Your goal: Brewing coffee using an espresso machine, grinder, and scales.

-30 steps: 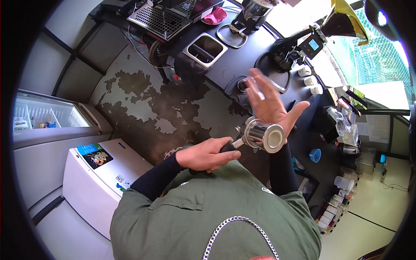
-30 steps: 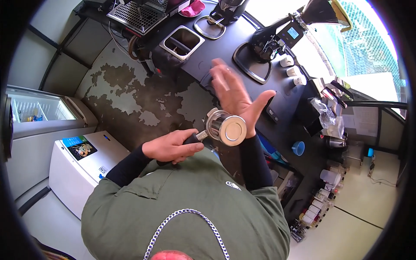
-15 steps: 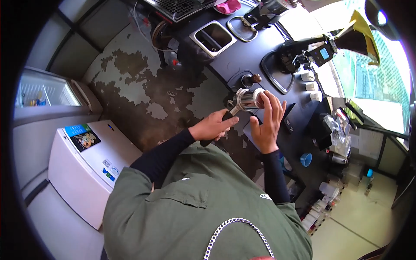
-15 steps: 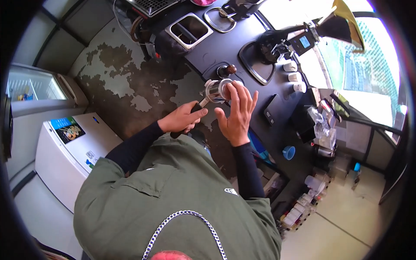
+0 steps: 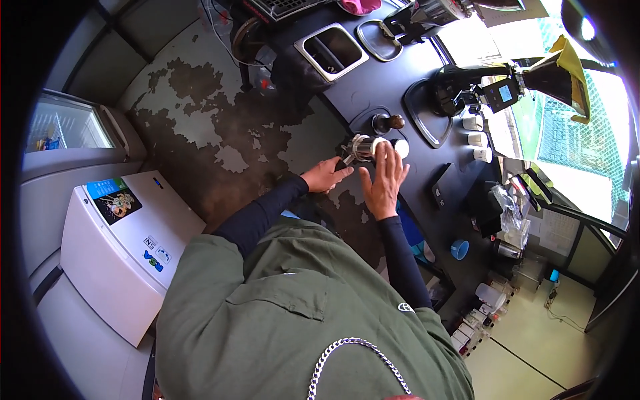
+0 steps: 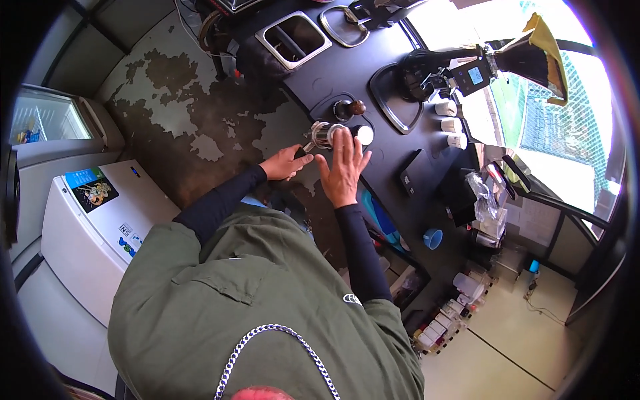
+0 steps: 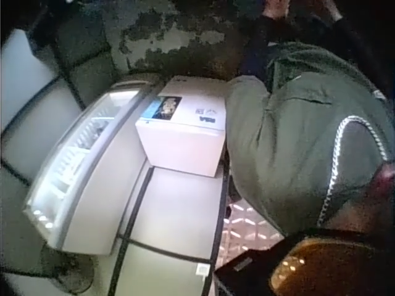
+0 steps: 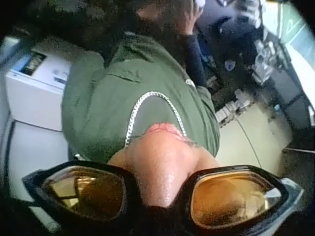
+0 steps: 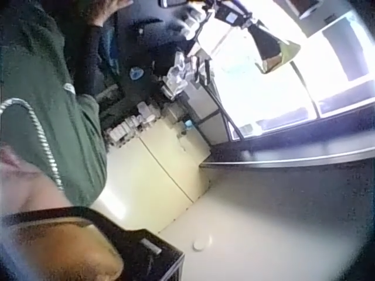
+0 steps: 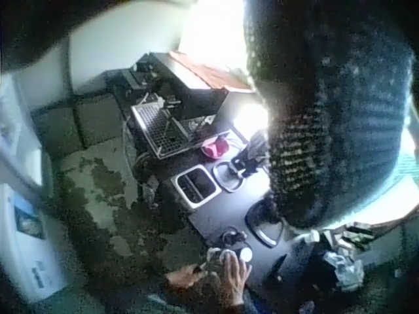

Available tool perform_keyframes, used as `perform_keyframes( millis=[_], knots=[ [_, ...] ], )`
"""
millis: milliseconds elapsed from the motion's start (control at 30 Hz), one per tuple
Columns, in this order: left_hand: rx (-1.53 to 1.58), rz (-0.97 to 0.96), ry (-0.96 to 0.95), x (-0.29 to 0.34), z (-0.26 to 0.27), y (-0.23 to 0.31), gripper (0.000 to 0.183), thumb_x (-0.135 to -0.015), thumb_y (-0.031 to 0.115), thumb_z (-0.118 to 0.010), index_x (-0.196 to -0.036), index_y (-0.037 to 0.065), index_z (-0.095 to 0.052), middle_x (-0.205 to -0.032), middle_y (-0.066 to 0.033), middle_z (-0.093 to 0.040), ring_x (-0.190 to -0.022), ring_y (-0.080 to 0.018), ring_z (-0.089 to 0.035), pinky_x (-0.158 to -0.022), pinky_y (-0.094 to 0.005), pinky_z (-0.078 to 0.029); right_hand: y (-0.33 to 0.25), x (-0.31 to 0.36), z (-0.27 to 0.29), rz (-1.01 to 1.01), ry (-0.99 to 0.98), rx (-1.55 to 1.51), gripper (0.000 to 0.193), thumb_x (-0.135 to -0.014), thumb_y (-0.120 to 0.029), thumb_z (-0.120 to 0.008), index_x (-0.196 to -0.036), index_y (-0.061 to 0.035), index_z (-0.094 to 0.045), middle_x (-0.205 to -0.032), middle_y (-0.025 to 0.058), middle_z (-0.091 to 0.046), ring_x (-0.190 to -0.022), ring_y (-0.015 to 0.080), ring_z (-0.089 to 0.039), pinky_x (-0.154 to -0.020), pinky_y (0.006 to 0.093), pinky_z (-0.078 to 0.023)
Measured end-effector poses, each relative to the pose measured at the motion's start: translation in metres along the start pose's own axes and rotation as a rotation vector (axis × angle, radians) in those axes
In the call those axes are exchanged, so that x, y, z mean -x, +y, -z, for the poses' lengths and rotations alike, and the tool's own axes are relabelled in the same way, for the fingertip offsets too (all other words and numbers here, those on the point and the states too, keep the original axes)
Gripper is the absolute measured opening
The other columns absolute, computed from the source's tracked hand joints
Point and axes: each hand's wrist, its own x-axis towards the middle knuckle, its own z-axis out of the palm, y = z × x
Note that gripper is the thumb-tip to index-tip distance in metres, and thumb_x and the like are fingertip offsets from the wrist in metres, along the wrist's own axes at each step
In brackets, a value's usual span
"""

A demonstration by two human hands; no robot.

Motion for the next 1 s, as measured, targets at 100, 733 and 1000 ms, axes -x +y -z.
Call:
perform_keyframes(
  millis=[100, 733, 1000],
  knots=[
    [-0.079, 0.024, 0.034, -0.001, 0.001, -0.004, 0.054, -0.100, 0.053, -0.064, -0.111, 0.001, -0.054, -0.072, -0.0023, -0.058, -0.052, -0.0092, -0.054, -0.047, -0.0287, -0.046, -0.004, -0.002, 0.014, 0.056, 0.024, 0.027, 0.075, -0.100, -0.048, -0.056, -0.159, -0.0068, -0.035, -0.162, 0.0126, -0.036, -0.150, 0.0366, -0.029, -0.123, 0.0622, -0.011],
    [0.058, -0.027, 0.001, -0.014, 0.001, -0.005, 0.051, -0.102, 0.052, -0.061, -0.107, 0.002, -0.053, -0.072, -0.0027, -0.057, -0.051, -0.0110, -0.054, -0.047, -0.0300, -0.046, -0.003, -0.019, -0.008, 0.046, 0.155, -0.083, 0.072, -0.097, -0.043, -0.063, -0.155, -0.0064, -0.042, -0.161, 0.0118, -0.039, -0.149, 0.0354, -0.033, -0.122, 0.0609, -0.016],
    [0.134, 0.078, -0.081, -0.019, 0.010, -0.016, 0.043, -0.104, 0.049, -0.060, -0.114, 0.009, -0.049, -0.074, 0.0033, -0.049, -0.055, -0.0057, -0.049, -0.048, -0.0256, -0.044, 0.009, -0.036, -0.002, -0.085, 0.137, -0.439, 0.063, -0.086, -0.024, -0.081, -0.141, -0.0064, -0.055, -0.141, 0.0175, -0.055, -0.120, 0.0359, -0.060, -0.100, 0.0427, -0.050]
  ],
)
